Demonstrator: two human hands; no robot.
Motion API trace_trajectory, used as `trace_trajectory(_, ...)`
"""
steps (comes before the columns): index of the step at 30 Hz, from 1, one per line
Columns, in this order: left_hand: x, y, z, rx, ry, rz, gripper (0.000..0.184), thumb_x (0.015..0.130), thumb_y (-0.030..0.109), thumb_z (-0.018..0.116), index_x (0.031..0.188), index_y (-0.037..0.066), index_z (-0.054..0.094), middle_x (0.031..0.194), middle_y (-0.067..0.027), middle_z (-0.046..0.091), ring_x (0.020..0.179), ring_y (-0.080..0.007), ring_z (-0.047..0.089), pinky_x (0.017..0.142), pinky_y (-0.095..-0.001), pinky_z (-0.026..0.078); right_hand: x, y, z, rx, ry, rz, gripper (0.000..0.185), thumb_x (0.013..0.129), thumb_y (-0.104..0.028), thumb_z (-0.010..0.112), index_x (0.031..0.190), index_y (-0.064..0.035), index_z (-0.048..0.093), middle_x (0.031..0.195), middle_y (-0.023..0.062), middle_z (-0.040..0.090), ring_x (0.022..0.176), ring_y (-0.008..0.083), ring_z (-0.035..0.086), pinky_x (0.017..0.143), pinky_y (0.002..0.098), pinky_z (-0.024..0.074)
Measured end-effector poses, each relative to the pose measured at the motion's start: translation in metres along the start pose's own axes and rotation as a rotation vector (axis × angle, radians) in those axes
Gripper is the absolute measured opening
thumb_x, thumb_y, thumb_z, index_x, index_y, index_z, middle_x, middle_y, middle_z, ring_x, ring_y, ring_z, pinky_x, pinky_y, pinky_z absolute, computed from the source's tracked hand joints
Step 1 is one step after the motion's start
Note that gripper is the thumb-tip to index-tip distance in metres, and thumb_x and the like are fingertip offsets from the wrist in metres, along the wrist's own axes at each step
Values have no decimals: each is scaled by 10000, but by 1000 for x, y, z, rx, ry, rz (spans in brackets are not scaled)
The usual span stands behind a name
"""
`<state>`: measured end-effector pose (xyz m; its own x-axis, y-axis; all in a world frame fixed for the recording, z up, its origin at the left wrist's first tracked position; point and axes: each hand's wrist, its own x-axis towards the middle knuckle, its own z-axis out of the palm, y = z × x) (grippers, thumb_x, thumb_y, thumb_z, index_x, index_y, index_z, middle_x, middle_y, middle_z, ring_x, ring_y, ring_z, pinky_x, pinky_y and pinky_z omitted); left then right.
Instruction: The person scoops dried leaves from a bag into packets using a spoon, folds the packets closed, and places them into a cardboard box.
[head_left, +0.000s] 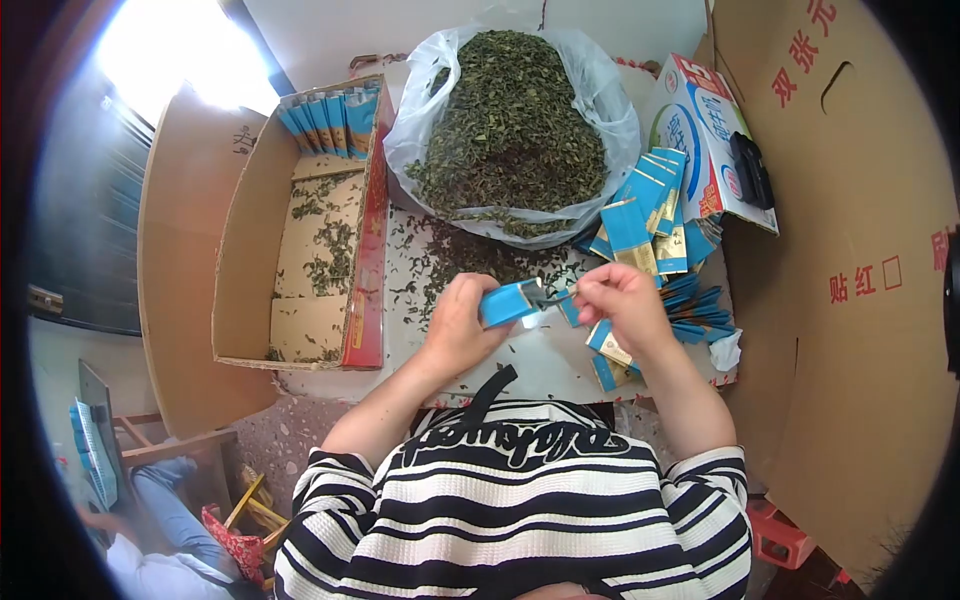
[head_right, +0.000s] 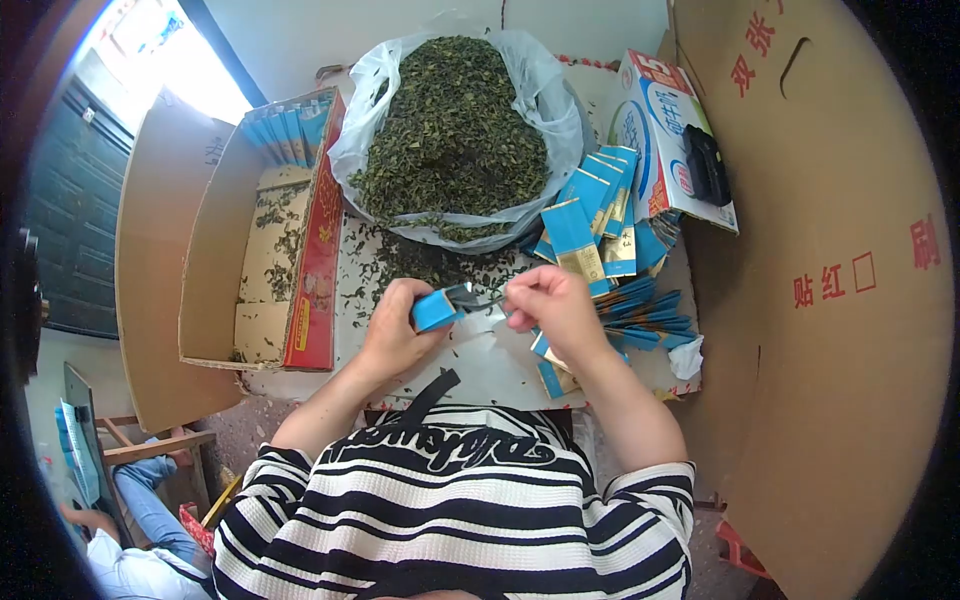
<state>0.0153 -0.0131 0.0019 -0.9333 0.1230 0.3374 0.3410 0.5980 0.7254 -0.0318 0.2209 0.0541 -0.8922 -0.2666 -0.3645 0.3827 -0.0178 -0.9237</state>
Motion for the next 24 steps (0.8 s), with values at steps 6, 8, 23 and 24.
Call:
trace_trajectory(6, -5, -9, -16, -67, 166, -238, 478, 706, 118, 795, 1077, 34, 506, 944, -102, 545, 868, -213, 554, 779, -326, 463, 24, -29, 8, 199, 86, -93, 139, 895, -114, 638, 957, 9, 618, 829, 105, 666, 595, 143, 618, 569, 266, 526)
trace_trajectory(8, -6, -7, -17, -47, 180, -177, 494, 695, 121, 803, 1075, 34, 500, 948, -101, 538, 860, -213, 548, 781, -322, 461, 36, -36, 25, 170, 82, -111, 155, 899, -130, 637, 970, 8, 621, 847, 101, 669, 620, 143, 633, 579, 266, 530)
trace_trajectory(23, -12, -4, -17, -135, 149, -221, 526, 681, 110, 819, 1086, 33, 492, 973, -84, 521, 855, -186, 534, 767, -309, 458, 89, -51, 32, -358, 270, -234, 116, 843, -111, 647, 859, 2, 666, 711, 68, 658, 517, 118, 616, 464, 244, 502)
trace_trajectory(24, -11, -4, -17, -118, 140, -225, 535, 684, 106, 819, 1096, 33, 486, 978, -80, 518, 857, -177, 530, 763, -302, 457, 89, -50, 29, -463, 312, -306, 111, 839, -105, 645, 842, 3, 669, 710, 63, 658, 511, 110, 611, 467, 244, 503)
